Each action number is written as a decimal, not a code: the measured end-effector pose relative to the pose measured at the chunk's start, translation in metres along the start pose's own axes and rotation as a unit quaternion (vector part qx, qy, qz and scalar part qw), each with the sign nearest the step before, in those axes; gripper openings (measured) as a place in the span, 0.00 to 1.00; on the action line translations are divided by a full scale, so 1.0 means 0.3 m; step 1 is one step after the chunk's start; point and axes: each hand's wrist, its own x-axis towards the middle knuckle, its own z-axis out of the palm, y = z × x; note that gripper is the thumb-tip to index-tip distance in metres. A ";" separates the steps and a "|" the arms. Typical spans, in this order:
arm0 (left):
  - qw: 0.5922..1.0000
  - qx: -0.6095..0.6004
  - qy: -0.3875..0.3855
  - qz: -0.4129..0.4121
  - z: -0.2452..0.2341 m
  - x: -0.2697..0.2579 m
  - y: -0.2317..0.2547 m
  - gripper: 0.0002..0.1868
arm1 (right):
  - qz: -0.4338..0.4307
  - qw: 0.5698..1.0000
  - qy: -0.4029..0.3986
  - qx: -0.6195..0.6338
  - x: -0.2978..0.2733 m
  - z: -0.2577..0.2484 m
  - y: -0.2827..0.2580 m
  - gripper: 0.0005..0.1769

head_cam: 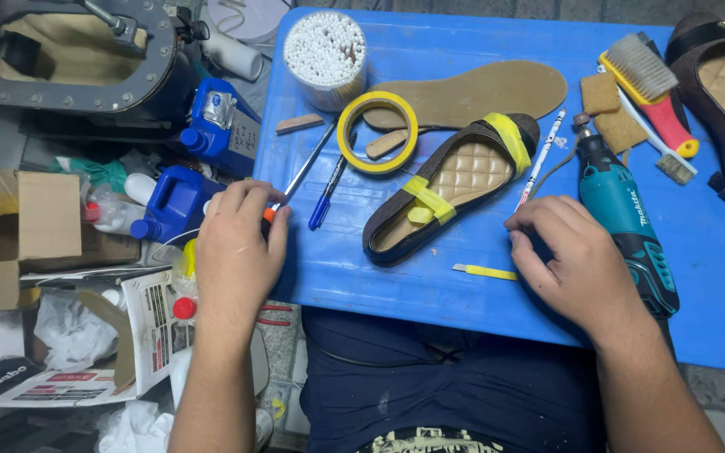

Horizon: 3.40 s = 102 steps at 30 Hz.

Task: The person writes on a shoe insole with a blue marker, then places the insole into a black high-heeled shoe. They apply yellow masking tape around the shoe's heel and sole, securing the insole in place. Finally, they use the marker to draw lines on the taped heel area.

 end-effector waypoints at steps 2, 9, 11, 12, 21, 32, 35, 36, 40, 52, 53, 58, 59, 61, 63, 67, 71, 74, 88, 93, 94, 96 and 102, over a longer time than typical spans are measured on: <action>0.999 -0.032 -0.008 0.008 0.025 -0.003 -0.010 0.05 | 0.009 1.000 0.005 0.000 -0.018 0.000 0.008 0.05; 0.998 -0.059 -0.006 0.009 0.178 0.014 0.054 0.12 | 0.008 1.000 0.017 0.018 -0.035 0.012 0.012 0.06; 0.998 -0.061 -0.006 0.003 0.197 0.015 0.056 0.12 | 0.002 1.000 0.019 0.023 -0.042 0.015 0.011 0.06; 0.998 -0.064 -0.016 -0.019 0.194 0.009 0.058 0.11 | -0.006 1.000 0.019 0.022 -0.046 0.016 0.010 0.06; 0.942 -0.231 -0.121 -0.210 -0.114 -0.151 0.233 0.11 | -0.188 0.978 0.002 0.093 -0.040 0.060 -0.057 0.18; 0.941 -0.267 -0.206 0.033 -0.039 -0.098 0.226 0.13 | -0.157 0.987 0.033 0.012 -0.069 0.090 -0.099 0.21; 0.944 -0.216 -0.206 0.143 0.011 0.008 0.127 0.33 | -0.103 0.994 0.040 -0.005 -0.068 0.078 -0.079 0.18; 0.932 -0.232 -0.228 0.161 0.038 0.035 0.115 0.37 | -0.104 0.994 0.033 -0.010 -0.062 0.083 -0.078 0.17; 0.914 -0.234 -0.282 0.175 0.101 0.040 0.102 0.41 | -0.140 0.990 0.017 0.018 -0.040 0.135 -0.111 0.19; 0.877 -0.356 -0.267 0.182 0.130 0.020 0.098 0.41 | -0.171 0.984 0.024 0.031 -0.015 0.170 -0.069 0.23; 0.873 -0.368 -0.258 0.191 0.128 0.027 0.106 0.41 | -0.175 0.983 0.040 0.039 -0.017 0.159 -0.056 0.24; 0.846 -0.429 -0.217 0.229 0.178 0.074 0.213 0.41 | -0.145 0.978 0.132 0.070 -0.041 0.109 0.000 0.27; 0.840 -0.442 -0.198 0.243 0.190 0.088 0.236 0.39 | -0.138 0.975 0.153 0.081 -0.045 0.107 0.005 0.27; 0.824 -0.470 -0.160 0.273 0.213 0.127 0.279 0.37 | -0.123 0.968 0.195 0.103 -0.054 0.102 0.019 0.27; 0.821 -0.464 -0.136 0.305 0.223 0.177 0.314 0.35 | -0.113 0.966 0.208 0.105 -0.062 0.099 0.038 0.25; 0.774 -0.481 -0.105 0.398 0.220 0.292 0.379 0.32 | -0.082 0.953 0.201 0.213 -0.100 0.069 0.085 0.21; 0.765 -0.473 -0.168 0.404 0.254 0.315 0.447 0.33 | -0.037 0.940 0.235 0.244 -0.129 0.052 0.098 0.20; 0.769 -0.466 -0.157 0.409 0.295 0.310 0.479 0.33 | -0.015 0.944 0.245 0.222 -0.136 0.003 0.073 0.16; 0.777 -0.462 -0.164 0.393 0.321 0.281 0.487 0.29 | -0.059 0.903 0.298 0.303 -0.248 -0.185 0.017 0.10; 0.782 -0.440 -0.162 0.410 0.304 0.268 0.480 0.26 | -0.061 0.918 0.165 0.356 -0.193 -0.241 -0.024 0.10; 0.783 -0.436 -0.167 0.412 0.299 0.269 0.477 0.25 | -0.065 0.919 0.138 0.363 -0.183 -0.245 -0.026 0.10; 0.784 -0.434 -0.162 0.414 0.291 0.273 0.473 0.25 | -0.087 0.928 0.132 0.338 -0.162 -0.220 -0.027 0.11; 0.788 -0.425 -0.142 0.423 0.277 0.282 0.451 0.26 | -0.126 0.931 0.137 0.313 -0.124 -0.175 -0.017 0.11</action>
